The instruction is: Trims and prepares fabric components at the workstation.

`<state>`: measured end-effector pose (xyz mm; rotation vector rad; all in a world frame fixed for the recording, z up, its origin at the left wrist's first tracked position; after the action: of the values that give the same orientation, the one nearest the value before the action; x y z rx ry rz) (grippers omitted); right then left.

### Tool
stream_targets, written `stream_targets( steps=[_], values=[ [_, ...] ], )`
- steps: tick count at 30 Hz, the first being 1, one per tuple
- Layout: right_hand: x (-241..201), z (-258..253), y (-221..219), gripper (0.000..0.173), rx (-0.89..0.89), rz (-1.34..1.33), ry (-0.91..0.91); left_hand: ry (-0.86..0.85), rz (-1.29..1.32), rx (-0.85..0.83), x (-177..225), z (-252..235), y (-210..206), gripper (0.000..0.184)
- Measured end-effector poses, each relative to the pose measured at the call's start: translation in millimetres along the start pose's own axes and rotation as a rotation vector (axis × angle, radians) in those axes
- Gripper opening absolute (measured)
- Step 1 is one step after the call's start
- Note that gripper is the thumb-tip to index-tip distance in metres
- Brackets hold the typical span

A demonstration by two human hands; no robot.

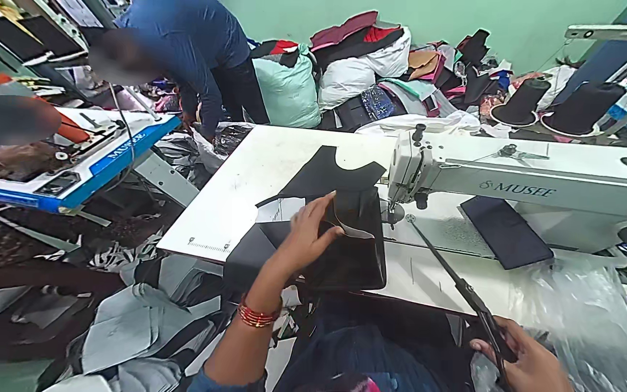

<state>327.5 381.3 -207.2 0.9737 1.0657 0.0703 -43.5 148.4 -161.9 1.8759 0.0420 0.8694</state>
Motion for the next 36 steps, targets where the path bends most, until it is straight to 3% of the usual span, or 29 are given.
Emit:
stream_targets(
  steps=[2,4,7,9,12,15,17,19,21,24,27,30,32,34,36],
  values=[
    [2.1,-5.5,7.9,0.064,0.014,0.044,-0.106,0.117,-0.148,-0.148,-18.1,4.2,16.2,0.074],
    [1.3,-13.8,14.2,0.063,0.035,0.087,-0.185,0.156,-0.162,-0.278,-25.9,7.8,27.2,0.058],
    [-1.6,-30.6,17.4,0.063,0.065,0.128,-0.261,0.124,-0.091,-0.311,-19.2,15.6,38.5,0.035],
    [-2.1,-45.7,16.7,0.064,0.095,0.160,-0.274,0.103,-0.113,-0.184,-8.9,21.6,45.6,0.036],
    [-1.3,-69.8,15.9,0.068,0.112,0.181,-0.262,0.118,-0.178,0.157,11.2,29.1,58.1,0.029],
    [-4.2,-85.1,18.9,0.060,0.134,0.172,-0.198,0.127,-0.208,0.432,36.1,34.1,74.0,0.027],
    [-4.9,-91.2,19.4,0.057,0.155,0.177,-0.165,0.106,-0.181,0.538,59.8,35.3,82.7,0.026],
    [-4.0,-94.4,18.8,0.056,0.188,0.179,-0.117,0.072,-0.062,0.542,79.5,33.8,85.6,0.022],
    [-3.3,-95.0,18.3,0.053,0.230,0.169,-0.062,0.088,0.093,0.434,91.3,27.8,80.4,0.020],
    [-2.7,-92.6,18.3,0.050,0.266,0.136,-0.011,0.173,0.400,0.087,96.1,14.8,57.3,0.028],
    [0.1,-91.0,17.5,0.039,0.361,0.069,0.154,0.222,0.709,-0.323,101.4,7.2,15.6,0.047],
    [-9.8,-88.0,3.3,0.029,0.312,-0.024,0.312,0.351,0.857,-0.586,109.1,17.4,-34.9,0.050],
    [-26.6,-84.7,-18.0,0.026,0.193,-0.118,0.360,0.426,1.018,-0.705,112.3,22.6,-48.8,0.039],
    [-38.2,-85.0,-48.1,0.026,0.123,-0.202,0.413,0.471,1.095,-0.768,115.0,20.8,-45.6,0.044],
    [-47.5,-89.5,-71.7,0.027,0.123,-0.282,0.441,0.338,0.945,-0.771,107.1,12.9,-41.1,0.038]
  ],
)
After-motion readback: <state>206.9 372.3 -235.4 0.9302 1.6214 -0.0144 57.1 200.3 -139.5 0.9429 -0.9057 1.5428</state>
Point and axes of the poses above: each hand's wrist, its own z-axis away from the middle knuckle, its own y-axis out of the back of the hand, x = y × z, the point moved 1 cm from there along -z, towards the middle knuckle, and after that the axes turned 4 degrees about -z, right-handed, at the moved point
